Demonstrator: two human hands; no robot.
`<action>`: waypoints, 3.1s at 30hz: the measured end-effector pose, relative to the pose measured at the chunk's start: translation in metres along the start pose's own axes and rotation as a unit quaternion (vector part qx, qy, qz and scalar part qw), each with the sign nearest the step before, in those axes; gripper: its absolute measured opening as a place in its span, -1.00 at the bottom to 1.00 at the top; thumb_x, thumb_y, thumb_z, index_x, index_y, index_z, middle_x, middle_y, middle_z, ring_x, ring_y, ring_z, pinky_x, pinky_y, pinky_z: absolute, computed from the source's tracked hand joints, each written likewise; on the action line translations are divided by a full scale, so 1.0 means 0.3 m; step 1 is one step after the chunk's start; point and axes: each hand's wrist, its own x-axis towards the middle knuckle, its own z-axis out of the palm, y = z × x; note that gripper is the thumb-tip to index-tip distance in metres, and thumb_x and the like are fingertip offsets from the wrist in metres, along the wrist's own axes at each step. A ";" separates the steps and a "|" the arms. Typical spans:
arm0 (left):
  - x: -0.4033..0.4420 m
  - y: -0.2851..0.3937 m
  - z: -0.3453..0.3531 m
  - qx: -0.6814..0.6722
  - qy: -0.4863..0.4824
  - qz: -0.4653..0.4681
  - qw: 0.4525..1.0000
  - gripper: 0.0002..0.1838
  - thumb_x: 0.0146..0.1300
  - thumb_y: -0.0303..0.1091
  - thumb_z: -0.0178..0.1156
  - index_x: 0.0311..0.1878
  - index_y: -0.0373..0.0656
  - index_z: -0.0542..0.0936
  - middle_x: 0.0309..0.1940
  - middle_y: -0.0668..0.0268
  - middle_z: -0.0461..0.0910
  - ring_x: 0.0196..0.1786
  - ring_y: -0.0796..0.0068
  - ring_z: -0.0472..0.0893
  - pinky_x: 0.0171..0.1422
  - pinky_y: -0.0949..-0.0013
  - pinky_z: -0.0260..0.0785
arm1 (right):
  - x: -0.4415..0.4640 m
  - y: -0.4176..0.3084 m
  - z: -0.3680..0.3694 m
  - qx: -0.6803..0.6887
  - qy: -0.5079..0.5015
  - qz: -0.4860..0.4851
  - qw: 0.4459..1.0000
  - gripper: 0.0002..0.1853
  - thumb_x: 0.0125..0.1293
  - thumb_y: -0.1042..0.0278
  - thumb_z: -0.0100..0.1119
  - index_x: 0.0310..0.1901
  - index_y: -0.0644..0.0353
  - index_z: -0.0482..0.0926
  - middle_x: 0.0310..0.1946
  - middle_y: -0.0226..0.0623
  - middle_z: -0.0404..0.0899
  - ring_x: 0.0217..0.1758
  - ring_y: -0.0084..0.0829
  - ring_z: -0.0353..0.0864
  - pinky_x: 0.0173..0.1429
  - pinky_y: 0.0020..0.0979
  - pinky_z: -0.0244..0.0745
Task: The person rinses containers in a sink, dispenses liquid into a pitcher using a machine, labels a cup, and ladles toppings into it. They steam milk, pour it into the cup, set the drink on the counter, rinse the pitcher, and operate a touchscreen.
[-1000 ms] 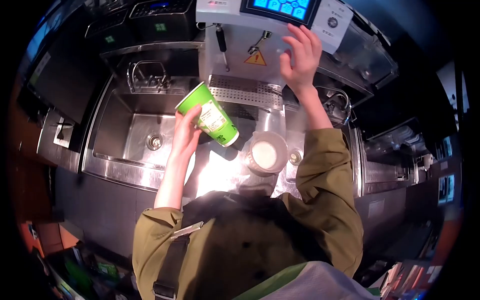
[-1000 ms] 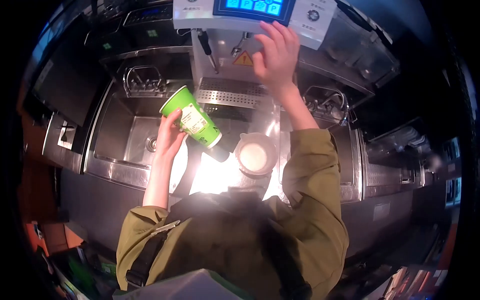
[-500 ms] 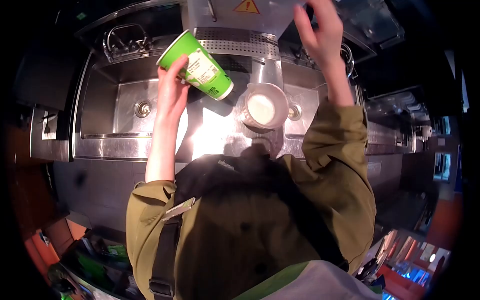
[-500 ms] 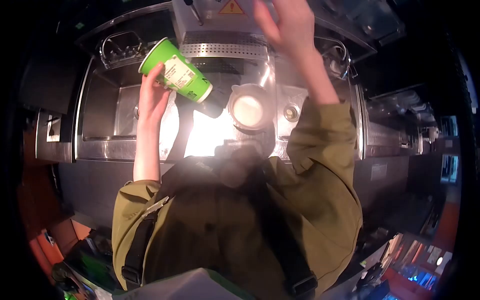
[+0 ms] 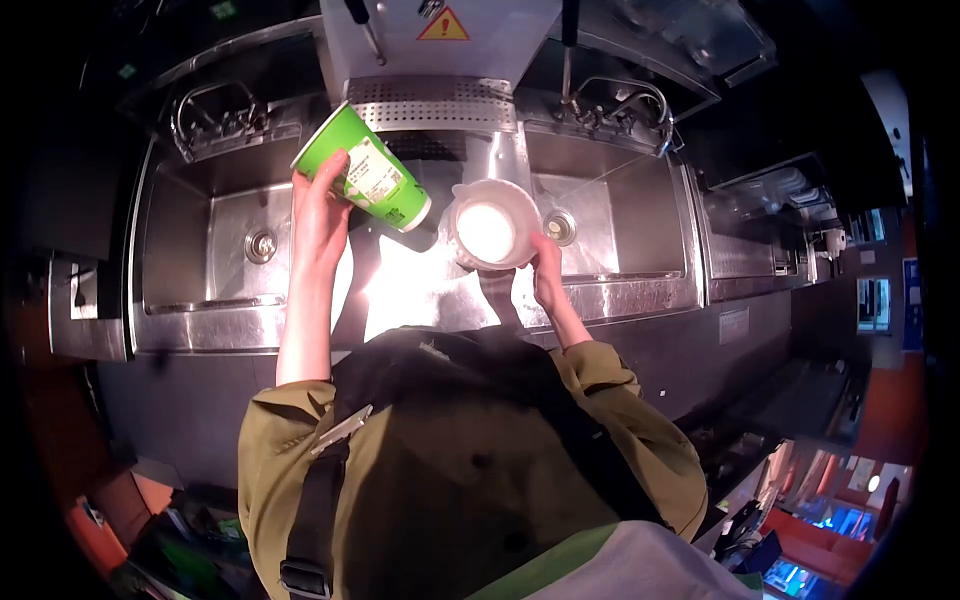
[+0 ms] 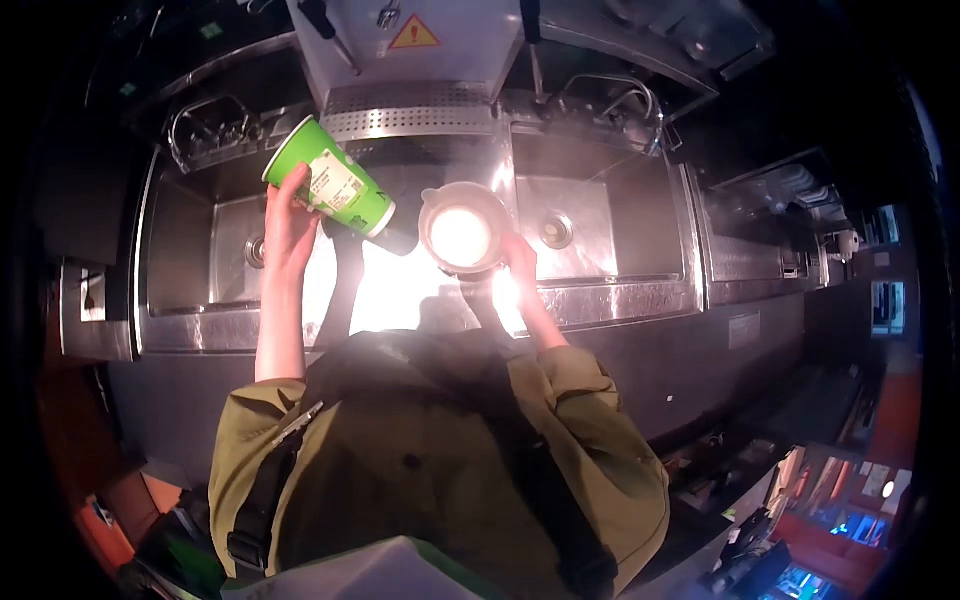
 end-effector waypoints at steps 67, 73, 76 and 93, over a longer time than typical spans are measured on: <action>-0.181 -0.437 -0.278 0.452 -0.059 0.259 0.851 -0.03 -0.37 -0.42 0.30 0.15 -0.24 -0.07 0.00 0.13 0.22 0.06 0.29 0.32 0.17 0.26 0.14 | 0.201 -1.048 0.494 -0.350 0.140 -0.626 0.683 -0.57 0.04 0.11 0.20 -0.09 0.15 0.47 -0.75 -0.36 0.42 -0.75 -0.35 0.42 -0.65 -0.37 0.27; -0.181 -0.451 -0.276 0.425 -0.052 0.231 0.874 0.01 -0.36 -0.37 0.29 0.20 -0.28 -0.08 0.06 0.10 0.12 0.14 0.24 0.21 0.23 0.23 0.05 | 0.166 -0.357 0.357 -0.372 -0.024 -0.265 0.890 -0.66 0.13 0.16 0.05 -0.17 0.25 0.46 -0.39 -0.05 0.54 -0.33 -0.20 0.57 -0.30 -0.28 0.43; -0.154 -0.496 -0.300 0.447 -0.030 0.320 0.835 0.02 -0.32 -0.39 0.33 0.21 -0.27 -0.12 0.06 0.06 0.16 0.12 0.23 0.26 0.21 0.22 0.06 | 0.081 0.004 0.255 -0.640 -0.355 0.024 0.681 -0.37 0.07 0.02 0.07 0.10 0.27 0.29 -0.29 0.03 0.54 -0.23 -0.05 0.54 -0.15 -0.19 0.41; -0.045 -0.460 -0.307 0.471 -0.056 0.295 0.830 -0.20 0.04 -0.22 0.17 0.21 -0.38 -0.04 0.08 -0.05 0.15 0.12 0.16 0.24 0.22 0.17 0.02 | -0.077 0.073 0.381 -0.367 0.011 0.313 0.876 -0.34 0.29 -0.01 -0.38 0.09 0.58 0.15 -0.31 0.13 0.52 -0.18 0.07 0.49 -0.03 -0.08 0.32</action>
